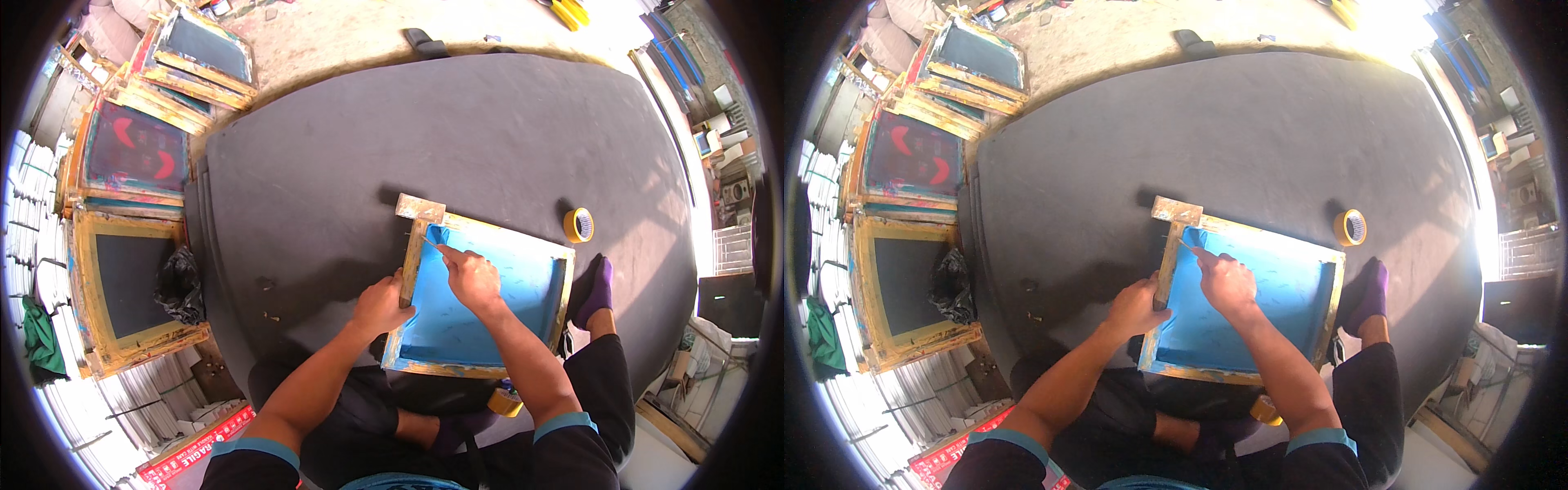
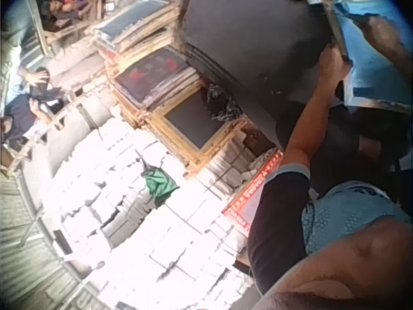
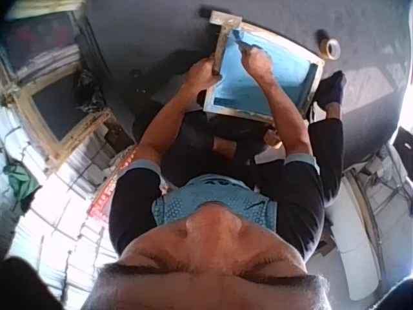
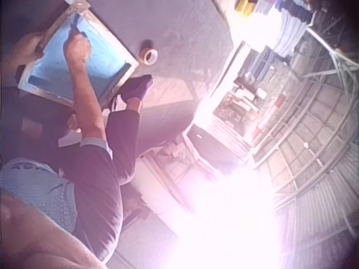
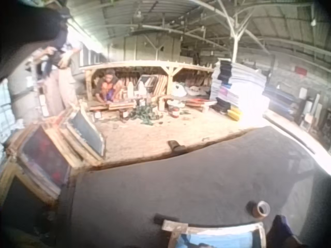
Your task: The person sits on the floor and uses a small metal tool to scrape and clean the edges of a blue screen printing frame. They repeatedly remove dried material from the frame's border and occasionally wipe the tool on a nearby cloth.
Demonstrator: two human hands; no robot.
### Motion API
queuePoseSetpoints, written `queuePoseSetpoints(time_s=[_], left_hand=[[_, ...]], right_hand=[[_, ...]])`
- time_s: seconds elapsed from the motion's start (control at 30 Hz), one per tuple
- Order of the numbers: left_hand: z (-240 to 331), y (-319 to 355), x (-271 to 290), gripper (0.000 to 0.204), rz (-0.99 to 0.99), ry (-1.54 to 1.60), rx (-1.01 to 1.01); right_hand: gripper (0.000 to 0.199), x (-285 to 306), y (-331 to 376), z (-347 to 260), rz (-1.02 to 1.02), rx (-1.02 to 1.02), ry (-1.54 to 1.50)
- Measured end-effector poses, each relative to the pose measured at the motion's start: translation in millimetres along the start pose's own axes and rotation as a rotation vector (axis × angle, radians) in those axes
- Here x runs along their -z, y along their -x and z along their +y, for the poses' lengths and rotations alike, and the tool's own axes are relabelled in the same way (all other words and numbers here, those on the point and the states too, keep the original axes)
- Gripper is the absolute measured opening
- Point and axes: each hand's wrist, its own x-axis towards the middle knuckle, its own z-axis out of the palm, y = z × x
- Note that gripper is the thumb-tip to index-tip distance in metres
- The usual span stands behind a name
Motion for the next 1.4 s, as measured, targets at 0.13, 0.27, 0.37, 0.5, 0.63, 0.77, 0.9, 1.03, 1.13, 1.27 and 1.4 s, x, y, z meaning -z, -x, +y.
queuePoseSetpoints(time_s=[0.13,0.27,0.37,0.5,0.63,0.77,0.9,1.03,1.13,1.27,1.4], left_hand=[[-2,0,-2,0.089,-0.006,-0.011,0.002],[1,1,-4,0.087,0.004,-0.057,0.027],[3,-2,-4,0.087,-0.004,-0.06,0.025],[2,-1,-1,0.088,0.003,-0.055,0.016],[-2,-2,-3,0.089,-0.001,-0.037,0.014],[1,-2,-2,0.088,-0.002,-0.046,0.014],[-4,-3,-6,0.088,0.026,-0.047,-0.01],[-5,-2,-7,0.087,0.017,-0.05,0.013],[2,-3,1,0.087,-0.019,-0.031,0.024],[0,-3,-2,0.088,-0.017,-0.03,0.02],[-2,-2,-2,0.089,-0.019,-0.027,0.029]], right_hand=[[0.03,2,0,-5,-0.058,0.017,0.163],[0.031,5,-2,-16,-0.135,-0.001,0.272],[0.029,-11,-16,23,-0.049,0.014,-0.248],[0.03,-17,-15,33,-0.132,-0.032,-0.404],[0.03,-9,-22,36,-0.317,-0.199,-0.706],[0.035,-34,-15,48,0.097,0.22,-0.398],[0.036,-27,-19,49,-0.082,0.04,-0.584],[0.035,0,-30,47,-0.526,-0.376,-1.034],[0.037,-9,-26,54,-0.456,-0.279,-1.014],[0.036,-39,-18,56,0.135,0.278,-0.31],[0.032,-35,-22,48,-0.067,0.036,-0.415]])
